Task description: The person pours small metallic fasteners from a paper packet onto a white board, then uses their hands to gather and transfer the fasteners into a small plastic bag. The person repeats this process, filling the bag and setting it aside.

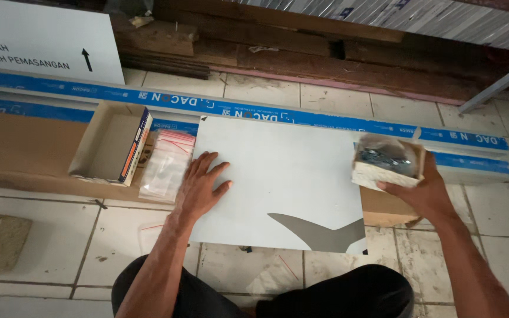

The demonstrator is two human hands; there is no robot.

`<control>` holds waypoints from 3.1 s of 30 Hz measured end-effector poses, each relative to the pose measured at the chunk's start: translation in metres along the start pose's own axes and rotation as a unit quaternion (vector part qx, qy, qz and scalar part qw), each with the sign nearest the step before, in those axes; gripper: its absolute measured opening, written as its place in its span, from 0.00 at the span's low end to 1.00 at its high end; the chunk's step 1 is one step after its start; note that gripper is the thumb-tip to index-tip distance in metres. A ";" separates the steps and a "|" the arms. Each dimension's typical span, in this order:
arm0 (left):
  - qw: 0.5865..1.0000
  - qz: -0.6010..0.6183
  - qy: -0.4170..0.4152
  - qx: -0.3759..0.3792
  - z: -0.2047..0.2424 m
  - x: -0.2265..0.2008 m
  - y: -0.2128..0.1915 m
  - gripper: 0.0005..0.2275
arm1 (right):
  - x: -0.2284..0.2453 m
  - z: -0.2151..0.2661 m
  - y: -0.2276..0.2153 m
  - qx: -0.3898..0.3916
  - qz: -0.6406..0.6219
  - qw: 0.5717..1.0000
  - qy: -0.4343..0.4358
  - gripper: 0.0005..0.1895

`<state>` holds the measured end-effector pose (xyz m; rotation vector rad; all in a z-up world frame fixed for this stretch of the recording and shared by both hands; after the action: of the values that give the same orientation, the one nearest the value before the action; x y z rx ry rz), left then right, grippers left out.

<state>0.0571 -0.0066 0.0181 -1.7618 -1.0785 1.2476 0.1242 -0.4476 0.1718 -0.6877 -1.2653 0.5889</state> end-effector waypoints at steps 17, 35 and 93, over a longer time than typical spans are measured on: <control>0.998 -0.027 -0.020 -0.047 0.002 -0.003 -0.005 0.22 | 0.085 -0.011 0.062 0.160 0.214 0.939 -0.215 0.51; 0.997 -0.010 -0.030 -0.076 0.005 0.000 0.000 0.21 | 0.106 -0.005 0.088 0.133 0.446 0.819 -0.337 0.45; 0.997 -0.007 -0.035 -0.072 0.004 0.003 0.003 0.22 | 0.113 -0.010 0.101 0.086 0.500 0.730 -0.457 0.39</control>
<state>0.0550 -0.0051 0.0129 -1.8252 -1.2448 1.2581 0.1552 -0.2991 0.1676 -0.9451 -1.6186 2.1254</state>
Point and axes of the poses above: each hand's wrist, its own z-axis away from the middle knuckle, its own y-axis out of the palm, x = y × z, the point moved 6 cm from there along -z, towards the middle knuckle, and after that the axes turned 2 degrees about -z, right-handed, at the moved point
